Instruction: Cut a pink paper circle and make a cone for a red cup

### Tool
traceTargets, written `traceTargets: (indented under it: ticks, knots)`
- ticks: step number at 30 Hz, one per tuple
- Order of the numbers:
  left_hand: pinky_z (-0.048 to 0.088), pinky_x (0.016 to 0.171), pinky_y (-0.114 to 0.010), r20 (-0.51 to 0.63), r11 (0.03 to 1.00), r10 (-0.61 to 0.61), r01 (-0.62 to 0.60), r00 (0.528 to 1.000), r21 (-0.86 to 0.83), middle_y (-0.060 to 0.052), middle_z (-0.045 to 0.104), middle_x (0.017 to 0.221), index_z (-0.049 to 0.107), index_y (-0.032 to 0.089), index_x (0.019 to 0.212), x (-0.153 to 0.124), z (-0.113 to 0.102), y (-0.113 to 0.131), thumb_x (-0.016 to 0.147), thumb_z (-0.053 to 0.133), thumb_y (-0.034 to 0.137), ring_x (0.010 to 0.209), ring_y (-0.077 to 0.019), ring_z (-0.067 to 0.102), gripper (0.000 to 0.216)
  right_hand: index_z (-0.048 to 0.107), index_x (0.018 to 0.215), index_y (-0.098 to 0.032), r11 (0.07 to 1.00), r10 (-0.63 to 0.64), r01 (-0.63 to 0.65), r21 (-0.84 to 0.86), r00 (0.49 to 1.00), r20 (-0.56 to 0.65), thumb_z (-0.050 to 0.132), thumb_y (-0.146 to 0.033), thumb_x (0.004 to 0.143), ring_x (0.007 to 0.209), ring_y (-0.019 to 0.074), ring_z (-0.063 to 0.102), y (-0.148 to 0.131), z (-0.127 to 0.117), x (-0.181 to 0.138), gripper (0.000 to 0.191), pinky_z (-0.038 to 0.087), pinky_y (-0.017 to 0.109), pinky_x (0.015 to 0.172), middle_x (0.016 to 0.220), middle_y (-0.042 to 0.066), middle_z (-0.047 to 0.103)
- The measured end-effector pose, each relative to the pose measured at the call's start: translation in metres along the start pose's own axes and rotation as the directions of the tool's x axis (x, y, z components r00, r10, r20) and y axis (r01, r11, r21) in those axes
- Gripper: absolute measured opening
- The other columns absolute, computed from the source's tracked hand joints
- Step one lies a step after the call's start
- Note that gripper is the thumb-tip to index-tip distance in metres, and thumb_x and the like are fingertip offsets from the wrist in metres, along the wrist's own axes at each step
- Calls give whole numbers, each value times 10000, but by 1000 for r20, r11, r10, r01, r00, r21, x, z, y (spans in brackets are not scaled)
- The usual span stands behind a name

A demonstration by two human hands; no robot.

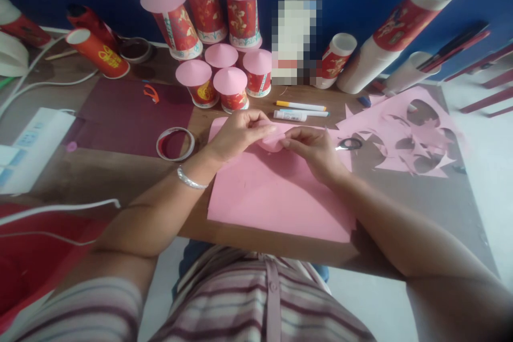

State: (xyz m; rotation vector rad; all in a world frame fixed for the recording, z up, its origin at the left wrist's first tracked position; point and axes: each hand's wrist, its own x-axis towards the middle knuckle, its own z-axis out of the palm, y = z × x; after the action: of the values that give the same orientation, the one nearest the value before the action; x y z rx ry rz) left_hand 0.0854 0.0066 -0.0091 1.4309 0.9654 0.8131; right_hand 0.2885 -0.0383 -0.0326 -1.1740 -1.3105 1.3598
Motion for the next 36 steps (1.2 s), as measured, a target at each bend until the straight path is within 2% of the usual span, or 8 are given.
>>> traceTargets:
  ticks: [3,6,9,14,23,27,32,36]
  knots:
    - [425,672,-273,7,999,-19,19,1000,-38,-6,644,697,686,161,697,0,0,-2,800,815,441,686,-122,545,325,750,720,-215,997,38,-34,71,998,-50,927,-548,724,682,147,621,4,-1,2,377,521,307,700,704,-1,713]
    - [439,695,-272,13,986,-79,80,997,-148,-16,676,746,709,163,740,0,-1,-6,817,804,498,733,-136,583,356,734,718,-209,973,111,-99,206,993,-46,949,-553,674,654,134,582,6,-3,5,408,493,294,658,690,-8,681]
    - [458,715,-269,40,956,-135,140,990,-257,-18,699,778,706,165,755,0,-2,-8,798,833,491,753,-140,611,353,720,708,-208,941,164,-149,303,986,-25,959,-557,644,625,138,563,5,-4,6,427,495,295,623,661,-7,650]
    - [498,782,-284,92,917,-153,176,984,-357,-18,732,821,730,168,810,-1,-2,-10,788,847,433,823,-164,665,290,693,683,-209,912,189,-179,370,982,11,937,-512,698,592,141,529,4,-5,6,389,468,294,575,629,-3,611]
    - [482,718,-277,129,904,-165,202,978,-377,-37,726,793,753,159,793,0,-1,-10,799,849,436,779,-159,640,293,666,740,-218,925,189,-192,328,981,44,878,-514,762,633,151,556,4,-2,4,365,530,321,635,687,-10,598]
    - [434,622,-270,115,914,-198,225,974,-337,-22,671,720,717,173,734,-1,-2,-8,786,854,464,697,-141,585,326,675,703,-218,935,169,-170,311,985,29,921,-554,699,628,142,560,3,-2,4,417,514,305,626,678,-10,626]
    - [438,567,-247,146,918,-230,264,962,-296,-12,663,727,681,179,734,-2,-1,-6,699,897,438,661,-128,580,339,724,705,-216,969,139,-142,204,990,26,950,-609,650,623,138,558,4,-2,3,457,489,298,630,670,-11,667]
    - [423,513,-247,125,902,-256,284,959,-326,-1,641,703,646,192,723,-1,-2,-8,703,903,418,619,-127,573,343,711,697,-217,963,113,-119,242,993,36,889,-625,756,677,163,606,8,-2,3,448,522,319,693,692,5,678]
